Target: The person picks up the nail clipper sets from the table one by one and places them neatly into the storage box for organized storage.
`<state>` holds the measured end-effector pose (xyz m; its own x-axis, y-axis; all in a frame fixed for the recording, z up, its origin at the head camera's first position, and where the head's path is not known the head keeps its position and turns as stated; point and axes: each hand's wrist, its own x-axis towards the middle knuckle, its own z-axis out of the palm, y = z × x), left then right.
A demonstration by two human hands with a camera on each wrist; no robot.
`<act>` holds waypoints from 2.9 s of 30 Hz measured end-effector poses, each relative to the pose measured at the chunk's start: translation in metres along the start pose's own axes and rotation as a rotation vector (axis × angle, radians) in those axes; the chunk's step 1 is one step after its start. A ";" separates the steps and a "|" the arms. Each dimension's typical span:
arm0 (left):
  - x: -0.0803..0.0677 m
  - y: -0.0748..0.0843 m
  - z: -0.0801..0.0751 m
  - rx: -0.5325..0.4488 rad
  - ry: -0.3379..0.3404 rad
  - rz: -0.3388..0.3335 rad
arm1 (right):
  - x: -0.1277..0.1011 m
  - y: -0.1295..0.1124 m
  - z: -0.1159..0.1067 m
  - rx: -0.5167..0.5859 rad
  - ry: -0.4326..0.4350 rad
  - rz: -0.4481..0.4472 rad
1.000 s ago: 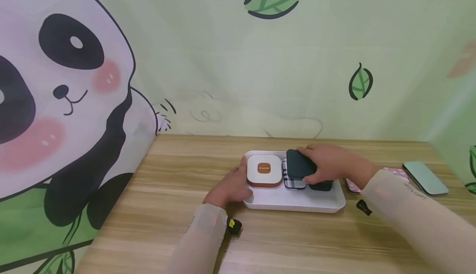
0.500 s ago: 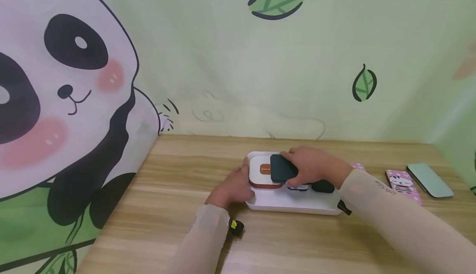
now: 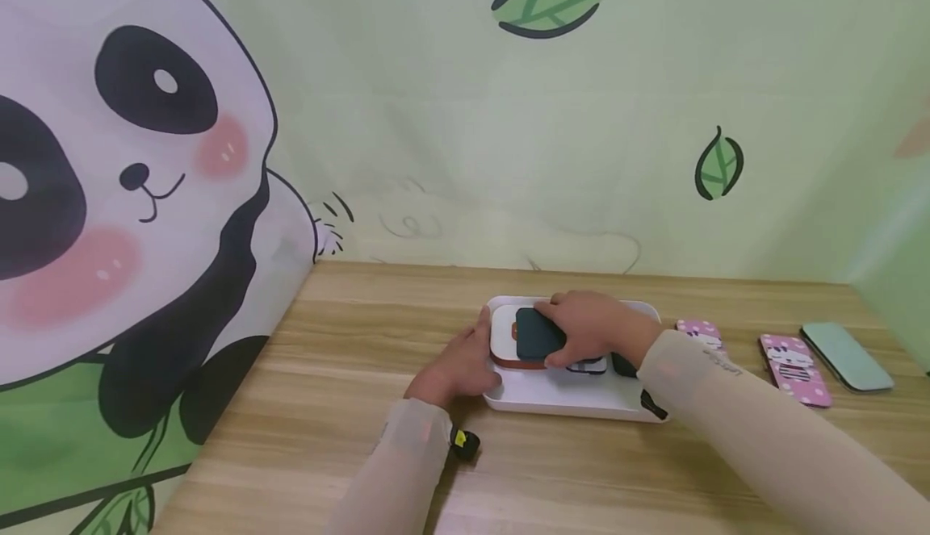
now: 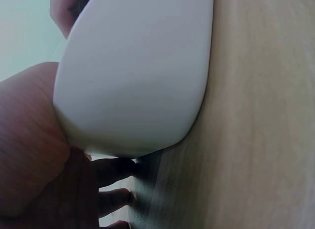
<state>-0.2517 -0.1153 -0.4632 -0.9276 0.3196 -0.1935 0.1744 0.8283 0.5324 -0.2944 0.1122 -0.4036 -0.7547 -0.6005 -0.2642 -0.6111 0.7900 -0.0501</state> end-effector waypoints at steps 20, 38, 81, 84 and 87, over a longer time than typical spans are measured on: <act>0.000 -0.001 -0.001 0.008 -0.007 0.007 | 0.021 -0.015 0.001 0.022 0.037 -0.024; 0.000 0.003 -0.002 -0.005 -0.026 0.007 | 0.028 -0.018 0.003 0.045 0.055 -0.002; 0.000 0.004 0.000 -0.001 0.001 -0.006 | 0.008 0.001 -0.007 -0.008 0.125 -0.036; 0.002 0.003 0.000 -0.001 0.005 -0.015 | 0.002 0.007 -0.010 -0.003 0.134 -0.027; 0.001 0.003 0.000 -0.005 0.005 -0.024 | -0.003 0.013 -0.013 0.005 0.143 -0.017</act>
<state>-0.2527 -0.1126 -0.4617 -0.9330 0.2977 -0.2022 0.1507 0.8334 0.5317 -0.3034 0.1225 -0.3913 -0.7708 -0.6250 -0.1232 -0.6231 0.7800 -0.0580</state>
